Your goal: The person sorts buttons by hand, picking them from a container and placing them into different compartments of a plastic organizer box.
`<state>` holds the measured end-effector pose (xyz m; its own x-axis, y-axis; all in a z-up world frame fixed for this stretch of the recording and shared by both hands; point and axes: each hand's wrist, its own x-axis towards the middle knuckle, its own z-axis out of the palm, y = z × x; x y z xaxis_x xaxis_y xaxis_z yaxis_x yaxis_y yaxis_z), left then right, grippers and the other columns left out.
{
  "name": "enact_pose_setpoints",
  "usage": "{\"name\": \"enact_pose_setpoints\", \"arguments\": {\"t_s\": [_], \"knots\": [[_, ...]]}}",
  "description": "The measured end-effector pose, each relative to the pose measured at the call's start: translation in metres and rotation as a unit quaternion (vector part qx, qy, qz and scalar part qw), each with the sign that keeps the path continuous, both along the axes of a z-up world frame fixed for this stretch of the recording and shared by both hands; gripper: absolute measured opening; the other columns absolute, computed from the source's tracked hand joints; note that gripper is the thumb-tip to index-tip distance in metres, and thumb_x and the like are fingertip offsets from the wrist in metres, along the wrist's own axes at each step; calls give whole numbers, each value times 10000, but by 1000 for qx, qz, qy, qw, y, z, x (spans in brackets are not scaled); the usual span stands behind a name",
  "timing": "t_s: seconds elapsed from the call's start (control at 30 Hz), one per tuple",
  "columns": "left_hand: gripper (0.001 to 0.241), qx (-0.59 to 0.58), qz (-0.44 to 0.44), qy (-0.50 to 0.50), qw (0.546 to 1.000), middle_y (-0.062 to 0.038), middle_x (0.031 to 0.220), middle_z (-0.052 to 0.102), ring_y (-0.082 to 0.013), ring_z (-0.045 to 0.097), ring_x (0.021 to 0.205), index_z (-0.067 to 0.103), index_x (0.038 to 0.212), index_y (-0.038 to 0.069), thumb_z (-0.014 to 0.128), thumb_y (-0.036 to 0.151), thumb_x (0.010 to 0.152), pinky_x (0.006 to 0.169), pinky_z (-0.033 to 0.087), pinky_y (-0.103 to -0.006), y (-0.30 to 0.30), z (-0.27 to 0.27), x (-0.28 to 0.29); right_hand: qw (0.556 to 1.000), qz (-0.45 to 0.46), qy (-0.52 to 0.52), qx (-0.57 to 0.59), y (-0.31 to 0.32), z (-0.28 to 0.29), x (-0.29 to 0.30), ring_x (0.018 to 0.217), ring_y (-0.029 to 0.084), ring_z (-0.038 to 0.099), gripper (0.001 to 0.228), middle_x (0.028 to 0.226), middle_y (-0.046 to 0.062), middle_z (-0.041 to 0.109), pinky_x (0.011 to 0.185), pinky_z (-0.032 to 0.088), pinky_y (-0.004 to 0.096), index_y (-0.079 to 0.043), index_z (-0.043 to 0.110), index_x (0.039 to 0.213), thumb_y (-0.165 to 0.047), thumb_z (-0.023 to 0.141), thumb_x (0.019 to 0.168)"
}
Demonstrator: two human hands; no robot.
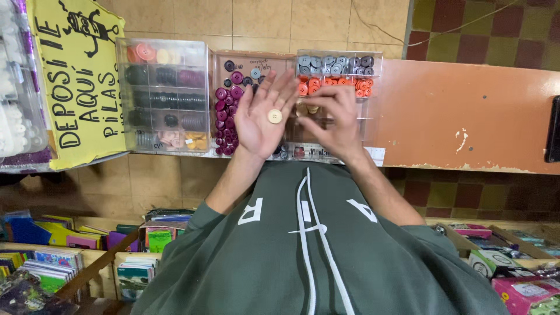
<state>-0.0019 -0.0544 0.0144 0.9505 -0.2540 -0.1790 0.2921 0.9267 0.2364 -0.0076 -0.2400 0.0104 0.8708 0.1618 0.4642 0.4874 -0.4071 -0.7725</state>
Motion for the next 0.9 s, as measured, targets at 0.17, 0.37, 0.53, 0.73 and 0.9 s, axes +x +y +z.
{"name": "enact_pose_setpoints", "arguments": {"t_s": [0.17,0.37,0.53,0.73,0.9], "knots": [[700,-12,-42,-7,999,-203,1670,313,-375,305,1561,389,1530,105,449,601,1040,1294,294,-552,-11,18,-8,996,68,-13,-48,17,9,-5,1087,270,531,344,1127,12,667,977,361,448,-186,774,1153,-372,866,880],[786,-14,-33,-80,996,-185,1690,296,-345,268,1587,362,1593,134,375,694,1042,1349,176,-485,-2,23,-8,996,88,7,28,11,19,1,953,284,659,187,1009,38,724,857,462,418,-142,791,1022,-238,878,888],[872,-55,154,41,986,-257,1660,307,-442,354,1482,324,1542,91,429,665,893,1289,272,-582,45,49,6,993,82,-61,-58,-8,44,13,919,287,635,107,1002,168,661,820,521,379,37,727,1008,-8,812,960],[756,117,287,-123,943,-189,1466,630,-309,628,1205,570,1488,89,379,662,1034,1128,506,-461,131,8,-38,968,135,-69,-201,-33,-3,26,971,227,565,308,1039,112,665,853,452,347,-32,715,1032,-257,885,910],[626,139,416,-7,899,-161,1147,667,-258,608,953,662,1260,60,470,582,974,837,509,-394,127,-2,-71,953,241,-53,-175,-1,22,37,1004,229,601,273,1090,128,689,871,483,356,-30,715,1112,-216,827,945]]}}
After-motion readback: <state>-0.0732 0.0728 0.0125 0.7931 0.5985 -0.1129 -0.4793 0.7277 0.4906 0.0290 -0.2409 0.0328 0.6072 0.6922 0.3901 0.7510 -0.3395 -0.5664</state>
